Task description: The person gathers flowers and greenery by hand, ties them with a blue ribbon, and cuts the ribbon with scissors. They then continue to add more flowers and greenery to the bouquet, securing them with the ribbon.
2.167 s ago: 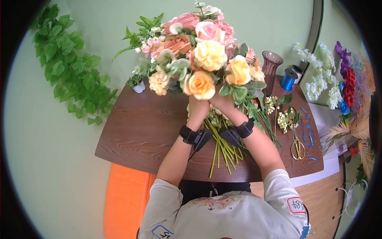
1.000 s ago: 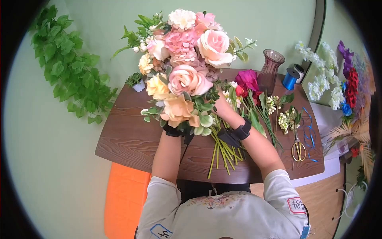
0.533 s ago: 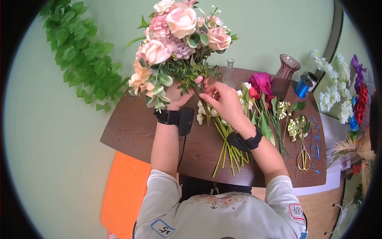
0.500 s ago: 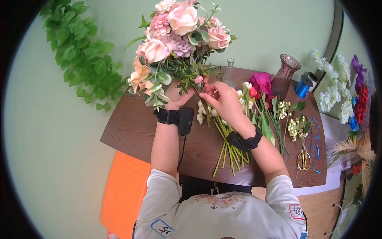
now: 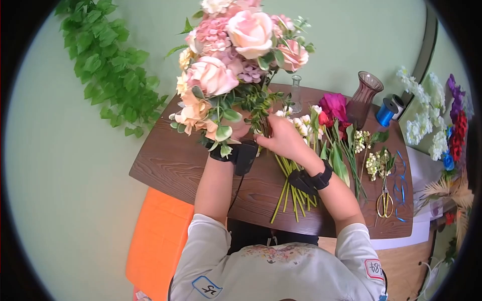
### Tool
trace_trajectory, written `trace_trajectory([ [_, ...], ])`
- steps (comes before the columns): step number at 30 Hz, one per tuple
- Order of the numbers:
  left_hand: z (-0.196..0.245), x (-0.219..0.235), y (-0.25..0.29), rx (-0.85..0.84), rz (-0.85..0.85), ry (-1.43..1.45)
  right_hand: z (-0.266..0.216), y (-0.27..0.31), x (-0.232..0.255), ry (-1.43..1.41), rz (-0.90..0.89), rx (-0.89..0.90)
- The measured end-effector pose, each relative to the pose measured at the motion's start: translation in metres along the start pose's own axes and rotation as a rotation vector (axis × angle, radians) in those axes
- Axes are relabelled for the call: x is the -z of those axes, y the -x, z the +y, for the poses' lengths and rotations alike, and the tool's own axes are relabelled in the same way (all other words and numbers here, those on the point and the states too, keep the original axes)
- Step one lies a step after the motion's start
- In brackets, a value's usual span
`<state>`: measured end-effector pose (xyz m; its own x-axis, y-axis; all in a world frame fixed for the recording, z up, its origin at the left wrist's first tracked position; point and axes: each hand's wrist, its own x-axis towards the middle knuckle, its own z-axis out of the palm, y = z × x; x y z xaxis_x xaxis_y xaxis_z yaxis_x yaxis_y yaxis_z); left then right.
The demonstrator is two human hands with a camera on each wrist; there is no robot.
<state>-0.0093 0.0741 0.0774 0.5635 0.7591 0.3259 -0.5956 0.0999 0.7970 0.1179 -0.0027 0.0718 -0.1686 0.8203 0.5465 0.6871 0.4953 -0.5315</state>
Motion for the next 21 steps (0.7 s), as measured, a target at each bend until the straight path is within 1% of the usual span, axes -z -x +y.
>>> trace_trajectory([
  [2,0.008,-0.018,0.005,0.077,-0.116,0.002,0.019,-0.003,-0.013,-0.137,-0.04,-0.077],
  [3,0.0,-0.005,-0.003,0.061,-0.222,-0.092,0.01,-0.005,-0.002,-0.134,-0.179,-0.137],
  [4,-0.009,0.007,-0.004,0.059,-0.223,-0.092,0.011,-0.004,-0.005,-0.133,-0.179,-0.135],
  [6,-0.021,0.021,-0.003,-0.062,-0.19,-0.405,0.008,-0.002,-0.011,-0.51,-0.106,-0.129],
  [7,-0.026,0.028,-0.002,-0.122,-0.172,-0.562,0.004,-0.001,-0.003,-0.558,-0.199,-0.173],
  [8,-0.029,0.031,0.0,-0.181,-0.15,-0.718,0.002,-0.002,-0.002,-0.557,-0.2,-0.172],
  [10,-0.033,0.037,0.002,-0.3,-0.101,-1.032,-0.001,-0.005,-0.001,-0.643,-0.407,-0.311],
  [11,-0.017,0.015,0.0,-0.019,-0.081,-0.502,0.005,-0.005,-0.006,-0.642,-0.408,-0.31],
  [12,-0.008,0.001,0.002,-0.019,-0.08,-0.501,0.017,-0.004,-0.015,-0.544,-0.386,-0.168],
  [13,-0.001,-0.009,0.004,0.098,-0.212,-0.118,0.024,-0.003,-0.019,-0.444,-0.361,-0.027],
  [14,0.002,-0.013,0.005,0.212,-0.338,0.268,0.019,-0.002,-0.011,-0.445,-0.361,-0.026],
  [15,0.004,-0.011,0.007,0.211,-0.329,0.435,0.009,-0.001,0.002,-0.45,-0.304,0.008],
  [16,0.006,-0.011,0.008,0.211,-0.329,0.434,0.005,0.0,0.011,-0.455,-0.247,0.041],
  [17,0.01,-0.013,0.009,0.2,-0.284,0.267,0.004,-0.005,0.017,-0.695,-0.304,-0.004],
  [18,0.012,-0.014,0.01,0.189,-0.238,0.102,0.0,-0.006,0.022,-0.696,-0.304,-0.005],
  [19,0.006,-0.009,0.009,0.189,-0.238,0.102,-0.005,-0.005,0.03,-0.805,-0.271,-0.125],
  [20,-0.009,0.006,0.007,0.089,-0.169,-0.037,-0.011,-0.005,0.036,-0.912,-0.234,-0.247],
  [21,-0.027,0.024,0.005,-0.011,-0.1,-0.174,-0.009,-0.007,0.038,-0.661,-0.184,-0.256],
])
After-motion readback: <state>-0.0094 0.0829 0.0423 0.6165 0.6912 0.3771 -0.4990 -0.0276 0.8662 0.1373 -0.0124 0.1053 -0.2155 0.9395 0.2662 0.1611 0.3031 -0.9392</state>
